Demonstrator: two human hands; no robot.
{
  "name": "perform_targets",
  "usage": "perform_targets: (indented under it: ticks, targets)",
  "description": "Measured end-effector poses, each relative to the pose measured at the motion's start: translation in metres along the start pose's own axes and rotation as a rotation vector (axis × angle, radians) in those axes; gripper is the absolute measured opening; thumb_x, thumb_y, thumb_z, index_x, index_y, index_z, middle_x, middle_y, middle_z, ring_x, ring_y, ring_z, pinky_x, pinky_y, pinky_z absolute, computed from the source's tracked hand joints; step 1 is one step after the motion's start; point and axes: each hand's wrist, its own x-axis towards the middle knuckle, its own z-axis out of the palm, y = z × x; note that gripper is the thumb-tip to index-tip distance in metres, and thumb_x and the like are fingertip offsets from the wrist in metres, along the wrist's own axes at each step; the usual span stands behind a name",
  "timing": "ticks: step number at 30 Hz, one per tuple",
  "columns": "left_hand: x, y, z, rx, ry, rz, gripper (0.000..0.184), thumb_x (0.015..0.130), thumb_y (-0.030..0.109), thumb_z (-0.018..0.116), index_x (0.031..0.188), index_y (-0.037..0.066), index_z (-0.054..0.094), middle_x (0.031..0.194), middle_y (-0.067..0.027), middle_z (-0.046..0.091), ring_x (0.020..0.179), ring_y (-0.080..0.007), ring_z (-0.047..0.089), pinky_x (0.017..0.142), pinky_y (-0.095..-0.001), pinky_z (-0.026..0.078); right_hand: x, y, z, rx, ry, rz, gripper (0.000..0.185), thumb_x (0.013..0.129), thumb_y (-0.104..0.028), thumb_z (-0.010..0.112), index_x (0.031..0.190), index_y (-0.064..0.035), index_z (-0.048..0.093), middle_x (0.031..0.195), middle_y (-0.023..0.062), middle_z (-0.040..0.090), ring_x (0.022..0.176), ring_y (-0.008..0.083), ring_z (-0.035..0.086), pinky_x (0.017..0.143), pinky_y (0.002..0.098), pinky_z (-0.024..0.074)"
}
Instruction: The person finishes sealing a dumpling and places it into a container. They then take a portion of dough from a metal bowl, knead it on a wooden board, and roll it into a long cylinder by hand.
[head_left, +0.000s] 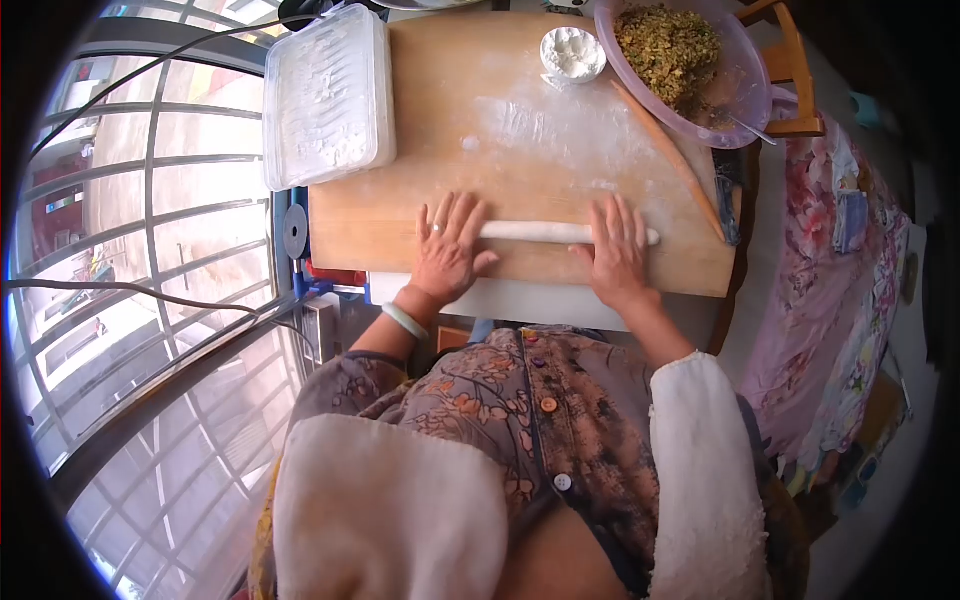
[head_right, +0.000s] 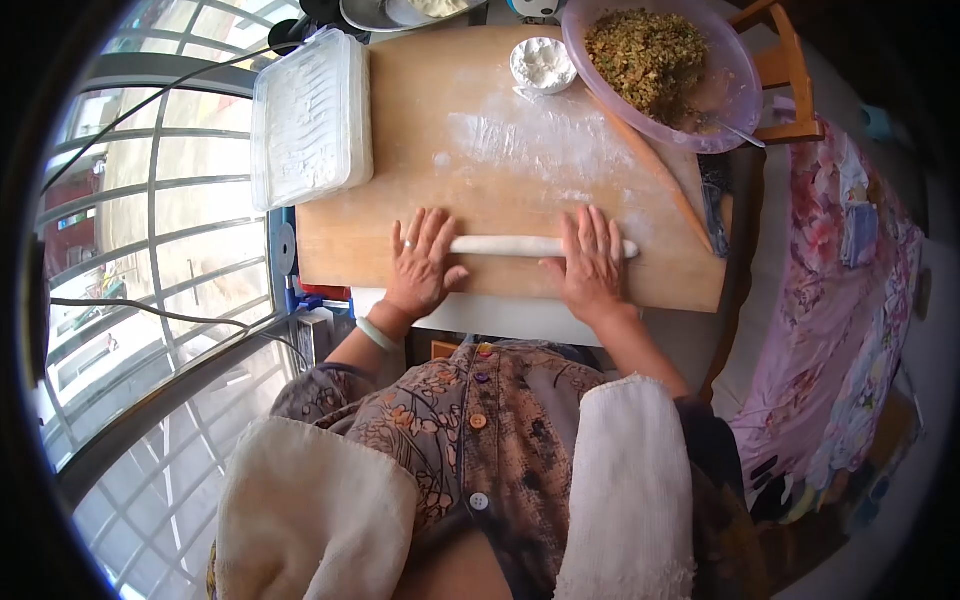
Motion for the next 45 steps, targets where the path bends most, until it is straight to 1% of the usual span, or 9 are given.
perform_targets:
  ticks: [3, 8, 11, 12, 18, 22, 29, 36, 45]
  targets:
    - [0.068, -0.032, -0.004, 0.083, 0.138, -0.096, 0.077, 0.096, 0.063, 0.038, 0.150, 0.009, 0.037, 0.156, -0.0161, 0.034, 0.147, -0.0384, 0.024, 0.118, -0.0583, 0.010, 0.084, 0.026, -0.005, -0.033, 0.157, 0.045, 0.064, 0.095, -0.038, 0.059, 0.144, -0.0020, 0.043, 0.151, 0.0263, 0.037, 0.144, 0.0400, 0.029, 0.118, 0.0545, 0.0176]
    - [0.138, -0.016, -0.015, -0.017, 0.208, 0.006, 0.056, 0.102, 0.044, 0.043, 0.144, 0.006, 0.046, 0.155, -0.0155, 0.038, 0.146, -0.0338, 0.028, 0.119, -0.0545, 0.018, 0.159, 0.030, 0.000, 0.195, 0.063, -0.159, 0.061, 0.099, -0.043, 0.050, 0.145, -0.0029, 0.041, 0.148, 0.0231, 0.042, 0.143, 0.0358, 0.033, 0.118, 0.0507, 0.0204]
    - [0.141, 0.044, -0.009, -0.403, 0.101, -0.022, 0.058, 0.102, 0.044, 0.040, 0.145, 0.004, 0.044, 0.150, -0.0165, 0.043, 0.143, -0.0324, 0.034, 0.118, -0.0494, 0.023, 0.129, -0.002, 0.011, 0.075, 0.021, -0.174, 0.055, 0.096, -0.024, 0.045, 0.146, -0.0015, 0.040, 0.151, 0.0217, 0.040, 0.145, 0.0335, 0.030, 0.121, 0.0472, 0.0184]
    - [0.125, 0.060, 0.009, -0.280, 0.145, 0.012, 0.063, 0.100, 0.048, 0.041, 0.145, 0.004, 0.042, 0.149, -0.0160, 0.044, 0.141, -0.0322, 0.036, 0.117, -0.0480, 0.024, 0.106, -0.009, 0.015, 0.110, 0.049, -0.157, 0.057, 0.094, -0.021, 0.045, 0.147, -0.0016, 0.039, 0.152, 0.0208, 0.038, 0.146, 0.0331, 0.028, 0.121, 0.0482, 0.0178]
    - [0.016, 0.089, 0.013, -0.177, 0.042, 0.032, 0.086, 0.094, 0.068, 0.037, 0.151, 0.003, 0.034, 0.155, -0.0185, 0.036, 0.147, -0.0350, 0.027, 0.119, -0.0564, 0.010, -0.001, -0.031, 0.017, 0.113, -0.014, -0.155, 0.067, 0.091, -0.026, 0.055, 0.150, -0.0021, 0.035, 0.155, 0.0199, 0.033, 0.148, 0.0335, 0.026, 0.120, 0.0544, 0.0153]
    - [0.080, 0.065, 0.016, -0.100, 0.121, -0.004, 0.086, 0.094, 0.067, 0.040, 0.151, 0.003, 0.034, 0.157, -0.0184, 0.032, 0.149, -0.0356, 0.023, 0.119, -0.0571, 0.008, 0.061, -0.002, 0.018, -0.054, 0.025, -0.174, 0.069, 0.090, -0.030, 0.059, 0.149, -0.0024, 0.035, 0.156, 0.0202, 0.032, 0.148, 0.0329, 0.024, 0.120, 0.0550, 0.0145]
    - [0.165, 0.034, 0.008, -0.014, 0.169, -0.120, 0.083, 0.095, 0.067, 0.037, 0.152, 0.007, 0.033, 0.160, -0.0183, 0.027, 0.150, -0.0340, 0.020, 0.120, -0.0570, 0.012, 0.141, 0.024, 0.004, -0.085, 0.006, -0.035, 0.061, 0.099, -0.044, 0.046, 0.148, -0.0080, 0.038, 0.155, 0.0198, 0.033, 0.148, 0.0339, 0.022, 0.120, 0.0562, 0.0136]
    - [0.005, 0.075, 0.004, -0.038, -0.002, 0.092, 0.082, 0.092, 0.067, 0.043, 0.153, 0.012, 0.034, 0.157, -0.0169, 0.032, 0.148, -0.0363, 0.024, 0.117, -0.0636, 0.009, -0.015, -0.002, -0.001, 0.032, -0.068, -0.169, 0.071, 0.090, -0.038, 0.064, 0.151, -0.0136, 0.037, 0.156, 0.0189, 0.031, 0.148, 0.0333, 0.023, 0.119, 0.0586, 0.0136]
    - [0.162, 0.017, -0.001, 0.057, 0.196, 0.009, 0.073, 0.098, 0.058, 0.041, 0.151, 0.007, 0.036, 0.159, -0.0165, 0.029, 0.149, -0.0345, 0.021, 0.120, -0.0561, 0.013, 0.110, 0.041, -0.004, -0.066, 0.111, -0.029, 0.065, 0.096, -0.045, 0.055, 0.146, -0.0066, 0.041, 0.151, 0.0222, 0.037, 0.145, 0.0360, 0.028, 0.118, 0.0542, 0.0182]
